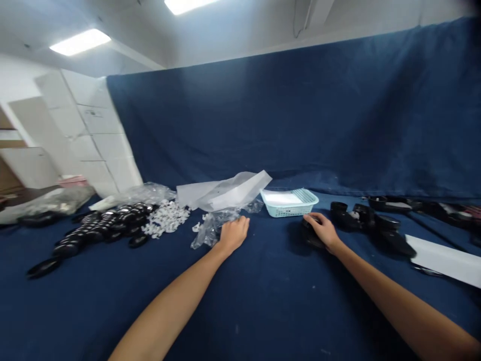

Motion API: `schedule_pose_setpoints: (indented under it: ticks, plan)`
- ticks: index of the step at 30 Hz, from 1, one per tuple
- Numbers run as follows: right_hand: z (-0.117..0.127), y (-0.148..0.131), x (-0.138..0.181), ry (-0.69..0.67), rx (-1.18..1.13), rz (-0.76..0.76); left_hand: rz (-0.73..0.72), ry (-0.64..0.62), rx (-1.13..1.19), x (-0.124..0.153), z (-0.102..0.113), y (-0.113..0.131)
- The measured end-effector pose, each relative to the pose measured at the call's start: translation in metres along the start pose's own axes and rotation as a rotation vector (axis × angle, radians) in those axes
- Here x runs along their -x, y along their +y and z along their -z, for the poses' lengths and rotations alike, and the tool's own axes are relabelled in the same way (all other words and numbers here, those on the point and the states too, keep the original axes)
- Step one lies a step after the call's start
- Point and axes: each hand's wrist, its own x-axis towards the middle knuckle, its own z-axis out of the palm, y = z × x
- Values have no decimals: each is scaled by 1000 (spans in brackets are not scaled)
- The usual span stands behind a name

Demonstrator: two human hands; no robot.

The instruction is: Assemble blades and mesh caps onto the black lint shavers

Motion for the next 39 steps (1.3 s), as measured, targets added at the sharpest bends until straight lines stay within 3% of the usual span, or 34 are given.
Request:
schedule_pose_setpoints:
  ticks: [8,12,15,21,25,28,34,39]
  plan:
    - [2,-8,8,19,139,-56,-122,-140,361,61,12,19]
    - [-9,-22,27,103,155,-104,-57,-186,627,77,13,36]
    - [-24,-41,47,69,75,-42,62,-251,874,79,7,52]
    - [-48,-90,80,-9,-20,168,233,-558,1460,85,1,73]
    - [-61,-113,94,-19,-37,270,198,-791,1849,93,12,70]
    - [-72,-119,100,-11,-46,318,258,-909,2111,94,13,62]
    - [-84,-119,101,-141,-41,384,340,-783,2302,91,8,45]
    - [-63,-135,118,-70,24,632,472,-782,2300,96,4,38]
